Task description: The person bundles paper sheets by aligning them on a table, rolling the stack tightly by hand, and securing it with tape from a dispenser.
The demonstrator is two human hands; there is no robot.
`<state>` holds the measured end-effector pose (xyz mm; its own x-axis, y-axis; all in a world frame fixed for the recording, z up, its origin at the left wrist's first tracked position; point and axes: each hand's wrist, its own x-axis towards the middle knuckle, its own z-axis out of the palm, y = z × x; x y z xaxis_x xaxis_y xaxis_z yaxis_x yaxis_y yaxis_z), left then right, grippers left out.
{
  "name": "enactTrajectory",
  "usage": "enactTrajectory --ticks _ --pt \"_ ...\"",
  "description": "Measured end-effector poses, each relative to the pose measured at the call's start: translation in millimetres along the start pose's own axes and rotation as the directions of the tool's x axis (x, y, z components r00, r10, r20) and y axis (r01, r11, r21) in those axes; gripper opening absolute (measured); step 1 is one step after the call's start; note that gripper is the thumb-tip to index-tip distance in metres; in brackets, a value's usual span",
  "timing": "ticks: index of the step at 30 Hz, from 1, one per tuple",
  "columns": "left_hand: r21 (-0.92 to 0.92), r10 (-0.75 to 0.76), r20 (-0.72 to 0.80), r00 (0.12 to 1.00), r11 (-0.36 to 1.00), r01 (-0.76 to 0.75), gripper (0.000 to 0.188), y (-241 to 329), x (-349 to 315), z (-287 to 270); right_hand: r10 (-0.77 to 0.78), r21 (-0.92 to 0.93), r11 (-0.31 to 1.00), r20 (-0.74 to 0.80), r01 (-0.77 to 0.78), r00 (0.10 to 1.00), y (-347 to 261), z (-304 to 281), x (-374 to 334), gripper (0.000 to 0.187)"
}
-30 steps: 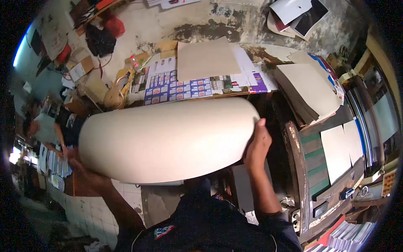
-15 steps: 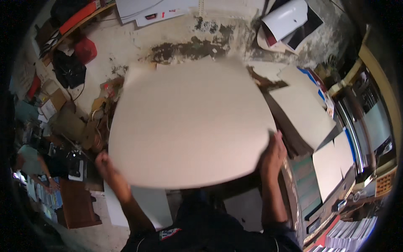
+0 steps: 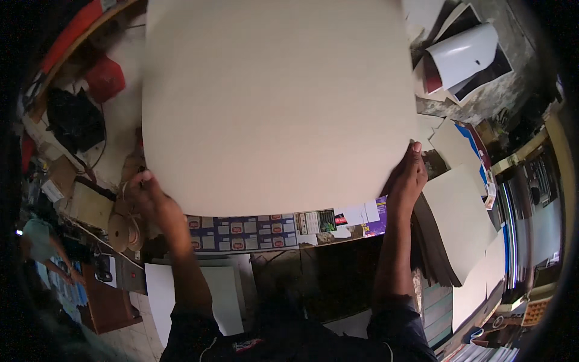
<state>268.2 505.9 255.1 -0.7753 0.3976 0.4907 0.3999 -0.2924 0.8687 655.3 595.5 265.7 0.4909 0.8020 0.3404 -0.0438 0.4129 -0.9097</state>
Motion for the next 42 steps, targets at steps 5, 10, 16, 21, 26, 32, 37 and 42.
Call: enactTrajectory --ticks 5,10,16,21,26,32,37,42 --pt "-0.047 -0.071 0.085 0.994 0.996 0.075 0.035 -75 -30 48 -0.015 -0.251 0.968 0.039 0.024 0.999 93 -14 31 0.049" --pt "0.486 -0.345 0.206 0.916 0.848 0.21 0.037 -223 -81 91 0.3 -0.82 0.568 0.129 -0.068 0.945 249 -48 48 0.069" --pt "0.675 -0.27 0.507 0.819 0.715 -0.182 0.084 -243 -97 64 0.551 -0.935 0.354 0.216 0.008 0.806 269 -57 28 0.088" --pt "0.544 -0.299 0.797 0.524 0.732 -0.41 0.107 -226 -86 18 0.53 -0.839 0.378 0.543 0.392 0.651 238 -79 -10 0.131" --pt "0.561 -0.421 0.812 0.403 0.752 -0.345 0.109 -225 -63 67 0.535 -0.847 0.319 0.532 0.426 0.656 255 -75 26 0.122" --pt "0.574 -0.421 0.796 0.435 0.754 -0.32 0.11 -218 -71 67 0.441 -0.835 0.356 0.547 0.421 0.712 263 -71 18 0.119" --pt "0.565 -0.346 0.805 0.482 0.697 -0.443 0.113 -186 -86 44 0.427 -0.843 0.458 0.487 0.283 0.762 248 -88 -19 0.129" --pt "0.497 -0.187 0.75 0.634 0.792 -0.354 0.102 -175 -172 -79 0.227 -0.828 0.494 0.418 0.266 0.88 214 -175 -167 0.091"
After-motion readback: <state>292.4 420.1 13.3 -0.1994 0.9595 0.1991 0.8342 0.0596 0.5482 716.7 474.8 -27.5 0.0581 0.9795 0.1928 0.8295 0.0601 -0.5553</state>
